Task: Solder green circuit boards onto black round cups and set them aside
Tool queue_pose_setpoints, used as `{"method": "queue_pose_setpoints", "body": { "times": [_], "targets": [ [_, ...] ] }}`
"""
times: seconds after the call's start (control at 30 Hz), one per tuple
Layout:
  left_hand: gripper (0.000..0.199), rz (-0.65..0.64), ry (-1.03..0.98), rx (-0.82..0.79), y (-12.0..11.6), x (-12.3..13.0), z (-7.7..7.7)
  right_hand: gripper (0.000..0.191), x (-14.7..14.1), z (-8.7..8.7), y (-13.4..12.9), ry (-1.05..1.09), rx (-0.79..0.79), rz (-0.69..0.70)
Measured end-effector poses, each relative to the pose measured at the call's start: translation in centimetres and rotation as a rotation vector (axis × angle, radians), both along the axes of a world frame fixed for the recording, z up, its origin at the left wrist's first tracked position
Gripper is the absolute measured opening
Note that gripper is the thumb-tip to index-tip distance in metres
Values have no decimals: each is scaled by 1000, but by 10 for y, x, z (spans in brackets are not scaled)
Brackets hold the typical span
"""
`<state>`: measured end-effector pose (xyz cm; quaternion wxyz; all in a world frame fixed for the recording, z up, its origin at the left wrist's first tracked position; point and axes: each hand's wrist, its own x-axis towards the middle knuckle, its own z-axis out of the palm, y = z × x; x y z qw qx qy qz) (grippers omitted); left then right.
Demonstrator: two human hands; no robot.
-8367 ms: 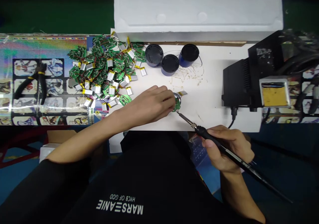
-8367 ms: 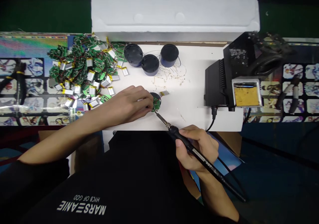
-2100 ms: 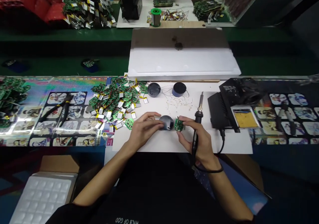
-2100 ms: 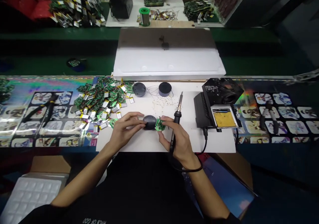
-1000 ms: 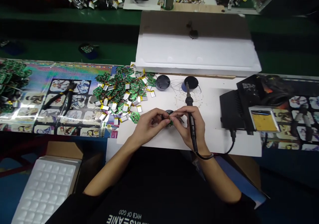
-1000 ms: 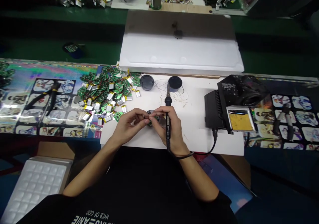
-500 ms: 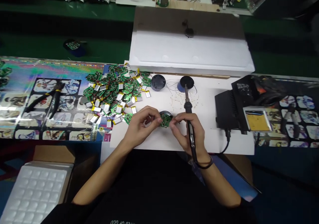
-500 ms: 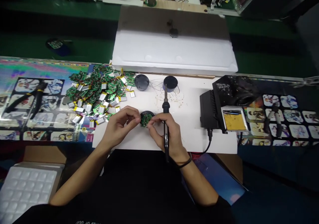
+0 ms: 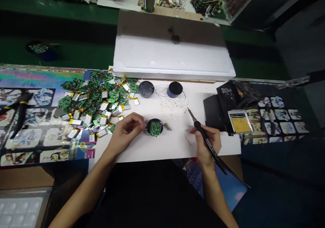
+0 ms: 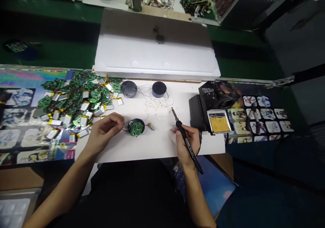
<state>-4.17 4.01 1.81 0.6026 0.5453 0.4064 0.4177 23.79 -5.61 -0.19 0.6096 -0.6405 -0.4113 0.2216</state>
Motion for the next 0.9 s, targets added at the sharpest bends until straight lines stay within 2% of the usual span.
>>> {"method": "queue_pose_setpoints", "body": {
  "times": [0.23,0.57,0.77,0.9],
  "targets": [
    [13,12,1,20,-1,-2,-4,27,2,-4,18,-97,-102,-48],
    [15,17,5,17,0,0,-3,27,4,-7,15,-105,-145,-41],
    [15,17,-10,-2,-1,0,-2,25,5,-7,14,-120,-138,-18],
    [14,22,-11,-15,-1,1,0,26,4,-3,12,-104,-71,-34]
  ]
}}
